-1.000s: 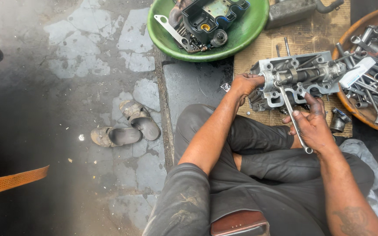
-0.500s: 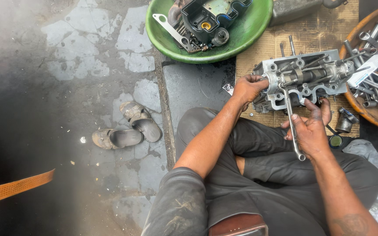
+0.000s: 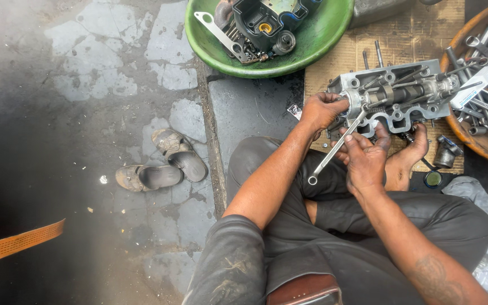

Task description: The person sits on the floor and uses a wrench to tighten bolts on a disassembled engine block. They then apply a blue sealant to a small metal gasket and place it onto the engine.

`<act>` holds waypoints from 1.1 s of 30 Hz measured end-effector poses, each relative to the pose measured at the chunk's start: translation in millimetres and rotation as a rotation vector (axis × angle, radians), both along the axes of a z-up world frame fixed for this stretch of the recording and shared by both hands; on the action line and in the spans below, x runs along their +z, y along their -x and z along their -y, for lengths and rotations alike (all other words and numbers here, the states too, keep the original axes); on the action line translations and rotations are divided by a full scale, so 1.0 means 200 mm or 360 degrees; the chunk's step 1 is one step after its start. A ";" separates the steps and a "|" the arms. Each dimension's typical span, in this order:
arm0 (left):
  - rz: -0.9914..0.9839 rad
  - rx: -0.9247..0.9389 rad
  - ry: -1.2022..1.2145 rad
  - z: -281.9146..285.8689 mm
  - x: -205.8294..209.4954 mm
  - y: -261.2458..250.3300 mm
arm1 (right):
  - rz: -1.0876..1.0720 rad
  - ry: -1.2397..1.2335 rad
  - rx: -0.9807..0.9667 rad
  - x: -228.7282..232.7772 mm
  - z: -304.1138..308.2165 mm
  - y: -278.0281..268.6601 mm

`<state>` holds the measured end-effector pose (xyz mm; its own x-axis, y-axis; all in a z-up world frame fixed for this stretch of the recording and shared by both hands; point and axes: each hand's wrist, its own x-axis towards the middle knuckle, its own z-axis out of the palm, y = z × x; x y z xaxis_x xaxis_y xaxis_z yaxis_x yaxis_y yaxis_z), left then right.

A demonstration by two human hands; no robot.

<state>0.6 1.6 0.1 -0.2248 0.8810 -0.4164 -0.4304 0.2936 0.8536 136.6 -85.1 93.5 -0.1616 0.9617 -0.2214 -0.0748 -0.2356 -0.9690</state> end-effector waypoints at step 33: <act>-0.0165 0.0028 0.0041 0.03 -0.01 -0.06 | 0.2159 -0.1282 0.1062 0.64 -0.69 0.11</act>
<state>11.9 -4.4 -2.0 -0.2834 0.8657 -0.4127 -0.3455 0.3093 0.8860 115.6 53.6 221.0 -0.6704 0.7397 -0.0584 0.7396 0.6601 -0.1314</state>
